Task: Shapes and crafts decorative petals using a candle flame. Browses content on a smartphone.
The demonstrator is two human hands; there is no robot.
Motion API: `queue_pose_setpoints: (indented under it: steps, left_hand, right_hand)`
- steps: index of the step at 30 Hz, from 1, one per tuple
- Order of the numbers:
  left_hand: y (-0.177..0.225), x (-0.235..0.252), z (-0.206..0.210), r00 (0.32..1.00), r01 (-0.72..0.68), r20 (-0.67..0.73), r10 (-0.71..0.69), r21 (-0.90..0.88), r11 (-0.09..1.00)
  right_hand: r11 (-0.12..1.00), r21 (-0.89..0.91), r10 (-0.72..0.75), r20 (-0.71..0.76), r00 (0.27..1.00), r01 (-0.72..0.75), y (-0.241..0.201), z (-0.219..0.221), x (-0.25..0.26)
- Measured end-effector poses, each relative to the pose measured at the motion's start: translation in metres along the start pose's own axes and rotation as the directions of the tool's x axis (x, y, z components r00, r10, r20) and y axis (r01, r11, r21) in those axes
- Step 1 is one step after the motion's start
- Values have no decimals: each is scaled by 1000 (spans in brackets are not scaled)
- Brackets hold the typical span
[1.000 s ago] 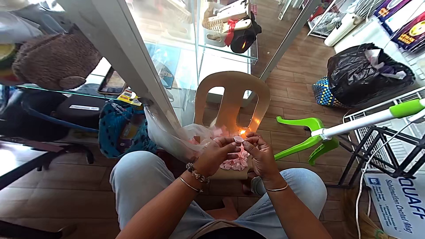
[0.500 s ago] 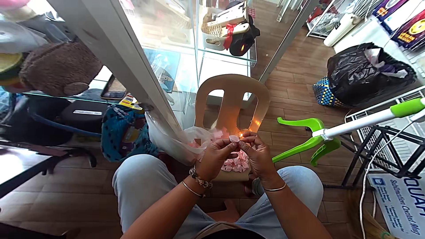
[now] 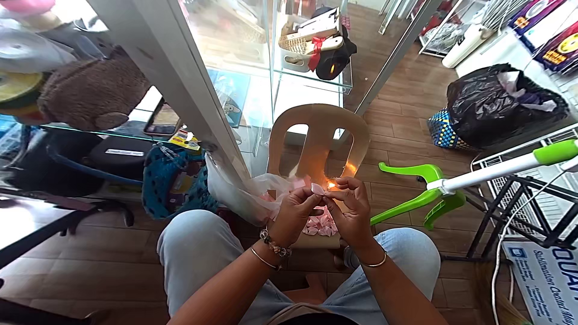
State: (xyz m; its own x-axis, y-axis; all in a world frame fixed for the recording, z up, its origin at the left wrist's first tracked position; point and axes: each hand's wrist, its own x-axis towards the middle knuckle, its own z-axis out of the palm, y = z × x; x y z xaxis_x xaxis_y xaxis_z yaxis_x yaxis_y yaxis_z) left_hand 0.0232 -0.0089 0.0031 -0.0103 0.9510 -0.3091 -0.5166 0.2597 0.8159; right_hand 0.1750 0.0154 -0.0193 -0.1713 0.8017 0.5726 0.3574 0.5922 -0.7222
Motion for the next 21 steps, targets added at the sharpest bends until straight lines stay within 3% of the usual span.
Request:
queue_pose_setpoints:
  steps: [5, 14, 21]
  left_hand:
    - [-1, 0, 0, 1000, -5, 18, 5, 19, 1000]
    - [2, 1, -2, 998, 37, -54, -37, 6, 999]
    - [5, -2, -10, 998, 56, 2, -56, 87, 995]
  right_hand:
    - [993, -93, -73, 20, 997, 74, 2, 0, -1]
    - [992, -106, -60, 55, 997, 65, 6, 7, -10]
    - [897, -388, -176, 124, 977, 211, 10, 2, -21]
